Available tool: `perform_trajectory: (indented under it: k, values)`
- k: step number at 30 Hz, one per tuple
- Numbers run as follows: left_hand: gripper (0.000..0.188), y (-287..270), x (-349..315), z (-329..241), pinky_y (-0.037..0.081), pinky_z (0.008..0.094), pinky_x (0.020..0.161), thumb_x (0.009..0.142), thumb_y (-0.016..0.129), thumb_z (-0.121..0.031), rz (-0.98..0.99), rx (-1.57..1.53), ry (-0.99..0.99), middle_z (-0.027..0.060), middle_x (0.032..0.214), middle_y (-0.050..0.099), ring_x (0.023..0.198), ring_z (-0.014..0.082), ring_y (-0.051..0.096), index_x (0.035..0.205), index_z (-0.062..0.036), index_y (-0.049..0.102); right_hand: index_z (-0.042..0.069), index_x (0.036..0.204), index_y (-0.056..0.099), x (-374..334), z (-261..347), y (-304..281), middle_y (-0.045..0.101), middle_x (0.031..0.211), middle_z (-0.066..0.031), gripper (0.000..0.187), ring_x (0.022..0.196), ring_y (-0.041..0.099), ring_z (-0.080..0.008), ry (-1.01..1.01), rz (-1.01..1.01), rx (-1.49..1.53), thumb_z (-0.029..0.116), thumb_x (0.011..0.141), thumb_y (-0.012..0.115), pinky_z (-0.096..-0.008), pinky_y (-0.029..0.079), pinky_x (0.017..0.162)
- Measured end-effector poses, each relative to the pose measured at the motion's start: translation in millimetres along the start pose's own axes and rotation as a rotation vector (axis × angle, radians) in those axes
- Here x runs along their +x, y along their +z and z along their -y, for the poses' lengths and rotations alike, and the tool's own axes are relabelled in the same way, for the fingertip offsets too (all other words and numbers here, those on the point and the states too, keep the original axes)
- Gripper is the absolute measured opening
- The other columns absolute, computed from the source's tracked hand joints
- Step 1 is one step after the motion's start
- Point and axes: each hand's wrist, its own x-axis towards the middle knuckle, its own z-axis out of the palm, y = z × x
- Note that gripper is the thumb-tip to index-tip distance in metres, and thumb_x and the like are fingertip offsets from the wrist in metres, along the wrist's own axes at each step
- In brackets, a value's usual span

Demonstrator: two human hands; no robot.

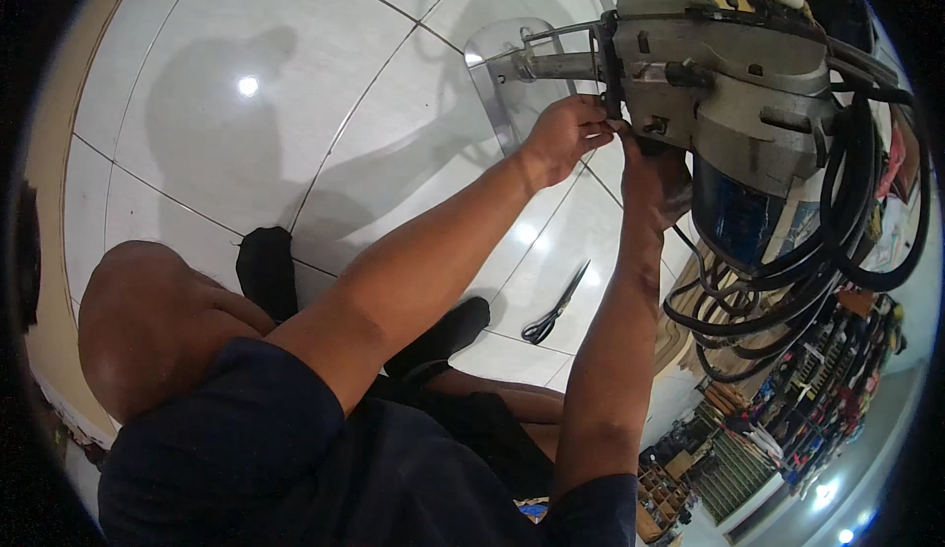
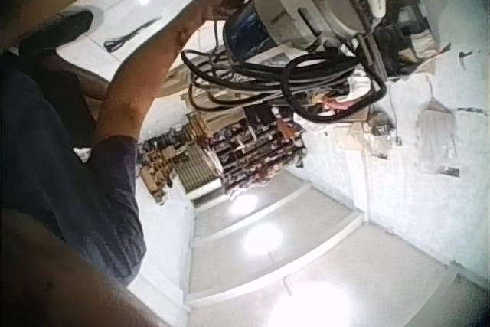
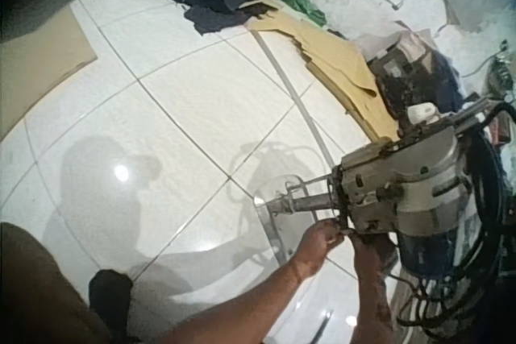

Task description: The recorder is repairing or adjusting a industrial textile cutting or sewing machine component.

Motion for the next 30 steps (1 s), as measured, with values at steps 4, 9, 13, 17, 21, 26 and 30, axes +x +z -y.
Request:
perform_trajectory:
  k: [4, 9, 13, 17, 21, 26, 30]
  values:
    - [0.013, 0.4, 2.2, 1.3, 0.046, 0.0349, 0.091, 0.087, 0.051, -0.006, 0.059, -0.2, -0.062, 0.0094, 0.092, 0.062, 0.09, 0.0212, 0.059, 0.098, -0.0017, 0.055, 0.006, 0.12, 0.054, 3.4, -6.3, 8.3, 0.068, 0.103, -0.0173, 0.079, 0.093, 0.066, -0.0354, -0.033, 0.006, 0.015, 0.069, 0.073, 0.064, -0.0421, 0.054, 0.076]
    - [0.011, 10.9, -5.1, 11.4, 0.047, 0.0381, 0.092, 0.084, 0.052, -0.001, -0.11, -0.292, 0.061, 0.0126, 0.093, 0.06, 0.088, 0.0252, 0.061, 0.094, 0.0, 0.051, 0.008, 0.119, 0.056, -2.1, 7.4, -1.4, 0.066, 0.108, -0.016, 0.082, 0.098, 0.064, -0.0357, 0.082, 0.027, -0.03, 0.071, 0.068, 0.066, -0.043, 0.052, 0.078]
    - [0.01, 9.6, -4.0, 14.0, 0.05, 0.0388, 0.089, 0.079, 0.053, 0.005, -0.154, -0.357, 0.122, 0.0148, 0.093, 0.059, 0.084, 0.0283, 0.063, 0.088, 0.0022, 0.05, 0.008, 0.121, 0.054, -2.2, 2.3, 0.7, 0.068, 0.098, -0.0206, 0.085, 0.092, 0.065, -0.0386, 0.031, 0.02, -0.006, 0.075, 0.07, 0.061, -0.0452, 0.053, 0.076]
    - [0.006, 5.9, 2.5, 17.3, 0.052, 0.0364, 0.085, 0.079, 0.053, 0.005, -0.077, -0.217, 0.221, 0.0146, 0.092, 0.06, 0.083, 0.0265, 0.064, 0.083, 0.0024, 0.051, 0.01, 0.124, 0.053, 2.9, 5.3, -1.2, 0.067, 0.101, -0.022, 0.086, 0.096, 0.064, -0.039, 0.042, 0.028, -0.026, 0.076, 0.069, 0.061, -0.0455, 0.052, 0.078]
    - [0.014, 11.9, 0.5, 19.7, 0.047, 0.0285, 0.086, 0.08, 0.059, 0.002, -0.174, -0.039, 0.256, 0.0125, 0.092, 0.063, 0.084, 0.0197, 0.062, 0.092, 0.0027, 0.053, 0.01, 0.125, 0.053, -1.3, 13.5, -9.0, 0.066, 0.107, -0.0198, 0.086, 0.1, 0.063, -0.0377, 0.137, 0.103, -0.044, 0.074, 0.068, 0.063, -0.0438, 0.052, 0.079]
    - [0.022, -6.4, 9.2, 6.7, 0.045, 0.0317, 0.087, 0.085, 0.055, -0.003, -0.18, 0.239, 0.357, 0.0112, 0.096, 0.063, 0.089, 0.0185, 0.061, 0.105, 0.0023, 0.05, 0.011, 0.122, 0.058, -0.5, 23.0, -8.7, 0.066, 0.113, -0.0127, 0.085, 0.106, 0.061, -0.0342, 0.108, 0.047, 0.18, 0.073, 0.063, 0.069, -0.0411, 0.048, 0.087]
    - [0.03, 12.0, 2.5, -0.7, 0.044, 0.0246, 0.069, 0.083, 0.055, -0.009, -0.194, -0.05, 0.305, 0.005, 0.084, 0.062, 0.074, 0.0106, 0.055, 0.111, 0.0014, 0.056, 0.01, 0.121, 0.058, 0.1, 6.0, -8.0, 0.066, 0.113, -0.012, 0.084, 0.105, 0.062, -0.0339, 0.122, 0.029, 0.154, 0.07, 0.064, 0.07, -0.0405, 0.048, 0.087]
